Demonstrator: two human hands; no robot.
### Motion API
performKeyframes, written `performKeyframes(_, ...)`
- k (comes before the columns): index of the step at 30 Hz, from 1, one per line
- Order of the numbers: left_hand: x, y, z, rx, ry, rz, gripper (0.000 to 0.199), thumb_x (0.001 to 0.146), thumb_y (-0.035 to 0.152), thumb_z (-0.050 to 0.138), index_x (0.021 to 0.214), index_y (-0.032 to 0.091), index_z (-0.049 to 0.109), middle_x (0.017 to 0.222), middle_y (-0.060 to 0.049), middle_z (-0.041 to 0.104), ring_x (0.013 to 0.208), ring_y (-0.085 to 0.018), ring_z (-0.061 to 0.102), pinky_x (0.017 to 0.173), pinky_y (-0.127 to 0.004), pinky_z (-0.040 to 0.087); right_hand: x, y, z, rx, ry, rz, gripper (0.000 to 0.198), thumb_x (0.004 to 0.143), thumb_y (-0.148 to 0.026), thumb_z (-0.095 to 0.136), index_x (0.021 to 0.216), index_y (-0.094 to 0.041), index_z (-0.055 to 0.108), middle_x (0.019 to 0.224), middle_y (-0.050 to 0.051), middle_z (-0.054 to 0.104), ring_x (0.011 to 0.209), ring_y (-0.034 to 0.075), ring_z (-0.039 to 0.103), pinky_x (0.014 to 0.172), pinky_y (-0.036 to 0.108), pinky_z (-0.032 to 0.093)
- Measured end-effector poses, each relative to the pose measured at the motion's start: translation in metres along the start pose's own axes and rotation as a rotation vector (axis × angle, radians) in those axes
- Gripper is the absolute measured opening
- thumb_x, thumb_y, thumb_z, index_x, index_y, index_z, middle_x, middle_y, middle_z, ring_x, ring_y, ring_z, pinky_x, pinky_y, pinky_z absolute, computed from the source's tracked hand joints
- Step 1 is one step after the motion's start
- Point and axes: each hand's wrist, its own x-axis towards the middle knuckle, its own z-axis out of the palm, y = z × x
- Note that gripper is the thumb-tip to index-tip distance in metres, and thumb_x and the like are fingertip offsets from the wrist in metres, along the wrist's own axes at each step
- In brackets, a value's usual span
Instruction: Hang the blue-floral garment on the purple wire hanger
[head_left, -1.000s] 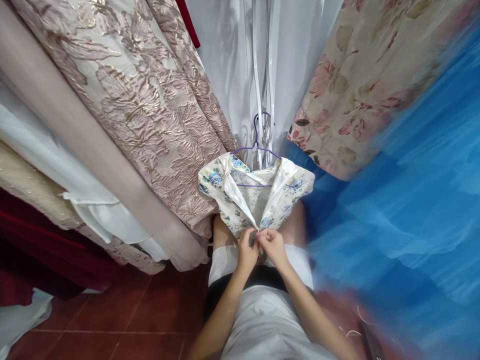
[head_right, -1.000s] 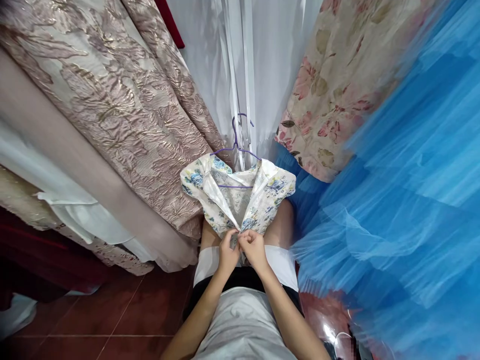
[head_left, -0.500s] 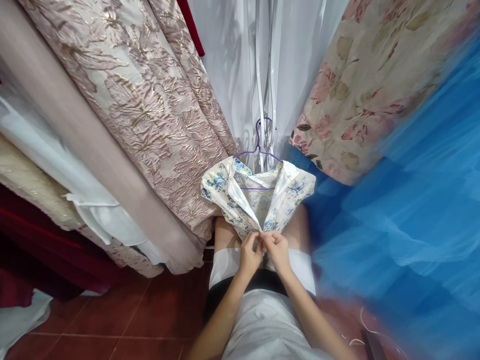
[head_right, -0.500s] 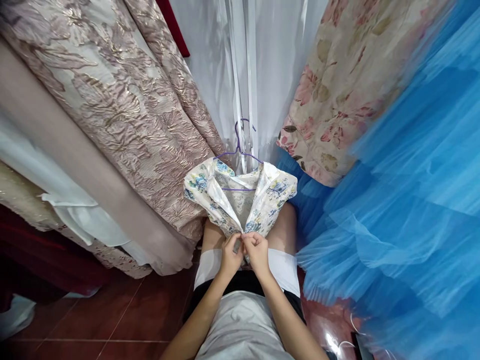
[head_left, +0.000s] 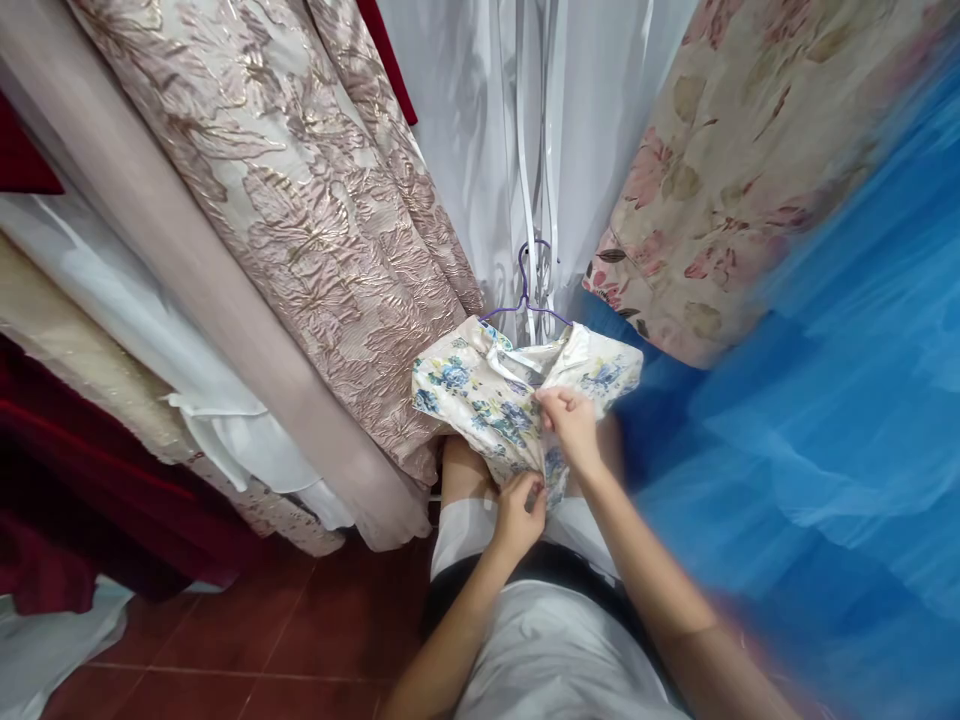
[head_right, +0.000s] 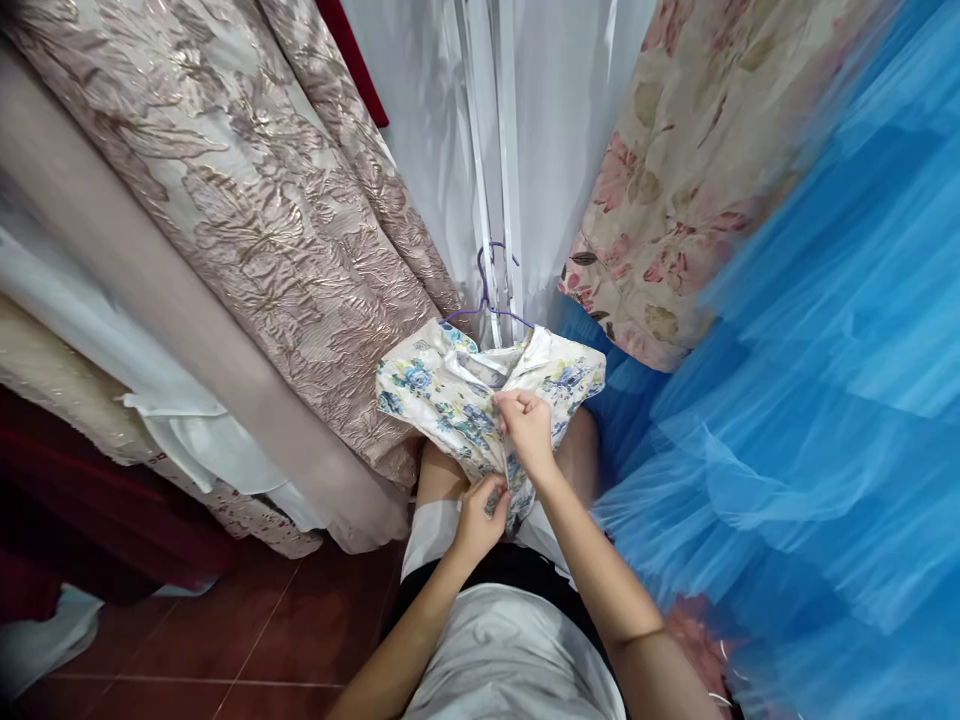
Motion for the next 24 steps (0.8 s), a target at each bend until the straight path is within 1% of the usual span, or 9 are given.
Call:
performKeyframes(4,0.003,-0.002,0.002,0.006,-0.03,-0.017,0.008,0.092,0.017,0.055,0.086,0.02,0.059,0.081,-0.003,0.065,0.081,-0.019,0.062,0.079,-0.03,0.048,0.031,-0.01,0.011,0.092,-0.052,-0.068,0.025,0.074,-0.035,0.071,0.06,-0.018,0.06,0.041,-0.005,0.046,0.039,0.008,0.034,0.043,0.024,0.026)
performKeyframes(8,0.004,-0.008,0.004,0.005,-0.04,-0.033,0.008,0.092,0.017,0.054,0.086,0.02,0.059,0.081,-0.004,0.065,0.082,-0.02,0.062,0.079,-0.03,0.048,0.047,-0.013,0.02,0.106,-0.064,-0.098,0.026,0.075,-0.036,0.071,0.059,-0.018,0.06,0.041,-0.005,0.046,0.038,0.008,0.034,0.042,0.025,0.025)
performKeyframes(11,0.002,-0.011,0.003,0.005,-0.044,-0.028,0.009,0.093,0.019,0.053,0.086,0.02,0.058,0.082,-0.004,0.065,0.082,-0.02,0.061,0.079,-0.03,0.048,0.054,-0.017,0.025,0.107,-0.056,-0.114,0.025,0.075,-0.034,0.07,0.059,-0.018,0.061,0.042,-0.005,0.048,0.038,0.008,0.035,0.041,0.025,0.025)
performKeyframes(15,-0.002,-0.016,0.003,-0.011,-0.055,-0.029,0.01,0.094,0.02,0.054,0.085,0.019,0.057,0.08,-0.004,0.064,0.08,-0.02,0.061,0.076,-0.03,0.047,0.061,-0.026,0.03,0.13,-0.034,-0.151,0.026,0.075,-0.034,0.07,0.058,-0.018,0.058,0.042,-0.006,0.046,0.038,0.007,0.034,0.042,0.024,0.028)
performKeyframes(18,-0.005,-0.019,0.003,-0.029,-0.032,-0.045,0.01,0.094,0.021,0.054,0.085,0.019,0.057,0.08,-0.004,0.064,0.079,-0.019,0.061,0.075,-0.029,0.048,0.062,-0.029,0.03,0.127,-0.039,-0.164,0.025,0.075,-0.033,0.07,0.058,-0.019,0.057,0.042,-0.006,0.046,0.038,0.007,0.034,0.042,0.024,0.028)
performKeyframes(20,-0.007,-0.018,0.002,-0.026,-0.026,-0.045,0.01,0.094,0.021,0.054,0.085,0.02,0.057,0.079,-0.003,0.064,0.078,-0.019,0.062,0.075,-0.028,0.049,0.062,-0.03,0.03,0.123,-0.047,-0.165,0.026,0.075,-0.033,0.07,0.057,-0.019,0.057,0.042,-0.006,0.045,0.038,0.007,0.035,0.042,0.024,0.028)
performKeyframes(24,-0.009,-0.01,0.001,-0.009,-0.06,-0.02,0.009,0.093,0.019,0.055,0.084,0.02,0.057,0.079,-0.003,0.064,0.079,-0.019,0.063,0.076,-0.028,0.049,0.064,-0.032,0.031,0.122,-0.05,-0.163,0.029,0.077,-0.036,0.07,0.057,-0.019,0.058,0.04,-0.006,0.043,0.038,0.008,0.034,0.043,0.025,0.028)
